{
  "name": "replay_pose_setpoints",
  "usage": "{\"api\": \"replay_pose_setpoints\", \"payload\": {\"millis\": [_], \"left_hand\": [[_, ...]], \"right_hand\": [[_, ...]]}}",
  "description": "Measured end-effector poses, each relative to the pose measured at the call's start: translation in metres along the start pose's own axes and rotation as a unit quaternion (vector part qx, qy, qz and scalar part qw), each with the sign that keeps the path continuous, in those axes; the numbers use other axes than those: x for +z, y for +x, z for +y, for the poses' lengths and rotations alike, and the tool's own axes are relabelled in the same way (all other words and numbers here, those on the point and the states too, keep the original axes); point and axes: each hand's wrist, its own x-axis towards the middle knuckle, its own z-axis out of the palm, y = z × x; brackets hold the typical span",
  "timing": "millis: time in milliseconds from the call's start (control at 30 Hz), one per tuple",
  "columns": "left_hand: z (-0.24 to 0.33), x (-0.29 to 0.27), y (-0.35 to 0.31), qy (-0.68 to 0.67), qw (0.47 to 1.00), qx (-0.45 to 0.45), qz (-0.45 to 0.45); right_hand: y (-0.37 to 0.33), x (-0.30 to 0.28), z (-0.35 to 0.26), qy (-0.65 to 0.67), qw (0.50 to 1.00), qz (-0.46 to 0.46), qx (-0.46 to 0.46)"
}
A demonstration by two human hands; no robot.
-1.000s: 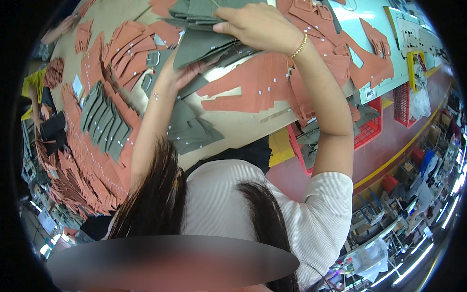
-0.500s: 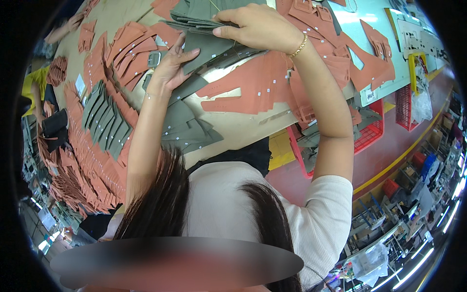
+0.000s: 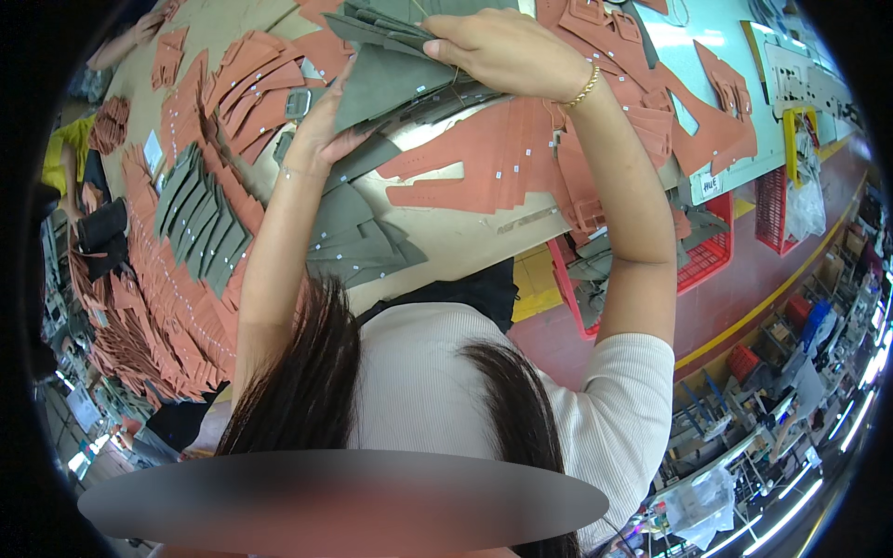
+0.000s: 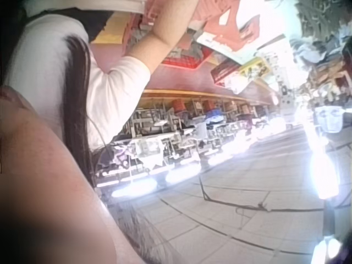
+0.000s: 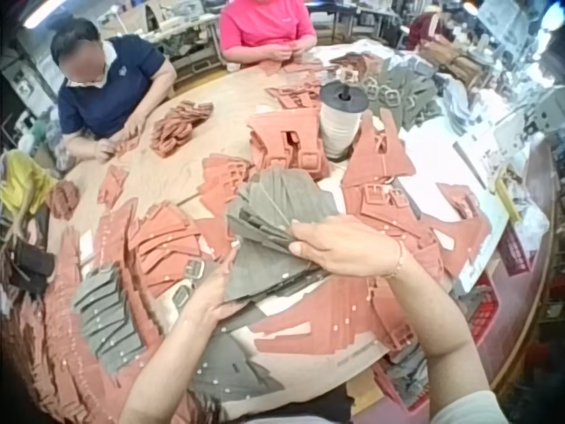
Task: The person sorts and stacks pre-cut olive-green fabric pieces with metal buckles on a table. They repeatedly pick up pieces, align them, and place them into neat piles while occasionally moving other pieces aside.
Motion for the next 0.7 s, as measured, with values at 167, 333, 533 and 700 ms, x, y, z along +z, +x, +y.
{"api": "replay_pose_setpoints", "payload": {"millis": [167,333,533,700], "left_hand": [[0.004,0.014,-0.004,0.077,0.996,-0.008,0.049],[0.001,0.025,-0.004,0.086,0.992,-0.014,0.091],[0.008,-0.016,0.021,0.019,0.997,-0.056,-0.043],[0.008,-0.030,0.034,0.050,0.998,-0.004,-0.035]], "right_hand": [[0.001,0.001,-0.004,0.019,1.000,0.007,0.010],[0.001,-0.015,-0.014,0.005,0.999,-0.052,-0.004],[0.003,-0.011,-0.008,0.009,0.997,-0.054,0.057],[0.005,-0.001,0.011,0.069,0.997,0.024,0.023]]}}
